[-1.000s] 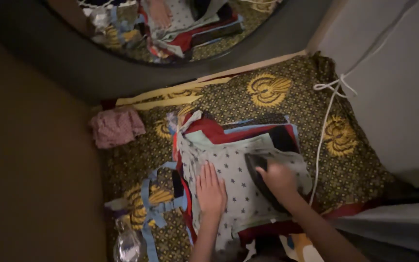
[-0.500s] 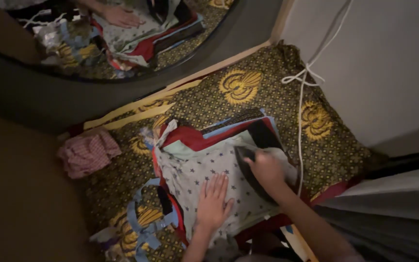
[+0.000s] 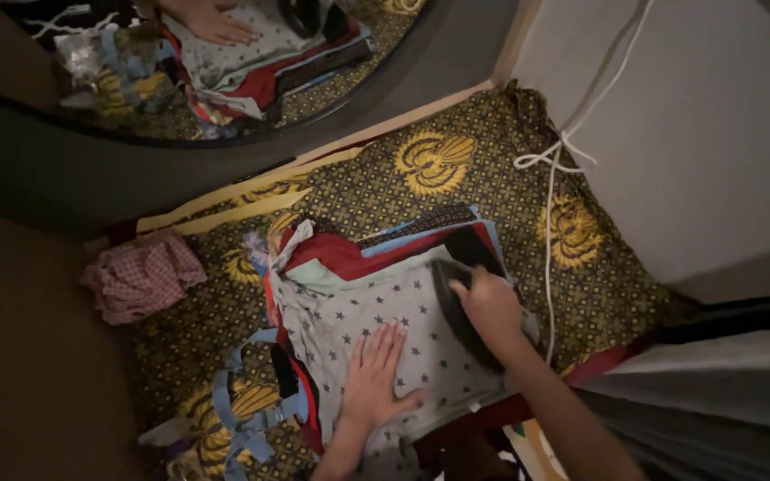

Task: The person is ironing several items of clothing on a flat surface and folding them.

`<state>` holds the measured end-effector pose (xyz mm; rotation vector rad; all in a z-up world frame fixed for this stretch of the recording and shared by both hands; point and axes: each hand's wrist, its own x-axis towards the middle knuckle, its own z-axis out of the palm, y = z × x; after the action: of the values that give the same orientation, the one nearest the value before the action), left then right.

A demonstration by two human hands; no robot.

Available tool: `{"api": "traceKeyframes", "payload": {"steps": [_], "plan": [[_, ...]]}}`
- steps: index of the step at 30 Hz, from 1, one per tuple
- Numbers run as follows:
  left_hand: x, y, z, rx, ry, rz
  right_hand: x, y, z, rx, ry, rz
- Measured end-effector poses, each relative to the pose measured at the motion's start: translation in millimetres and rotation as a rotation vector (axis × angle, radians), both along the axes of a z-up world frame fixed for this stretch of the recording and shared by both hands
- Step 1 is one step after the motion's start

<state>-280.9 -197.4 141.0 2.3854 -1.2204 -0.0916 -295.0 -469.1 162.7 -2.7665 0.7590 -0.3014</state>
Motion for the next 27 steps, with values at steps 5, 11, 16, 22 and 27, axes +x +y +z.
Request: {"api": "traceKeyframes", "payload": {"steps": [5, 11, 16, 22, 27], "plan": [[-2, 2, 7, 0.047, 0.028, -0.028, -2, -28, -8, 0.057, 0.061, 0.043], [-1, 1, 6, 0.088, 0.036, -0.026, -36, -46, -2, 0.143, 0.122, 0.061], [-1, 0, 10, 0.050, 0.075, 0.002, 12, -87, -15, 0.106, 0.131, 0.143], [0, -2, 17, 0.059, 0.049, -0.009, -15, -138, -6, 0.161, 0.182, 0.561], [-7, -3, 25, 0.060, 0.026, -0.002, -27, -137, 6, -0.023, 0.372, 0.375]]}}
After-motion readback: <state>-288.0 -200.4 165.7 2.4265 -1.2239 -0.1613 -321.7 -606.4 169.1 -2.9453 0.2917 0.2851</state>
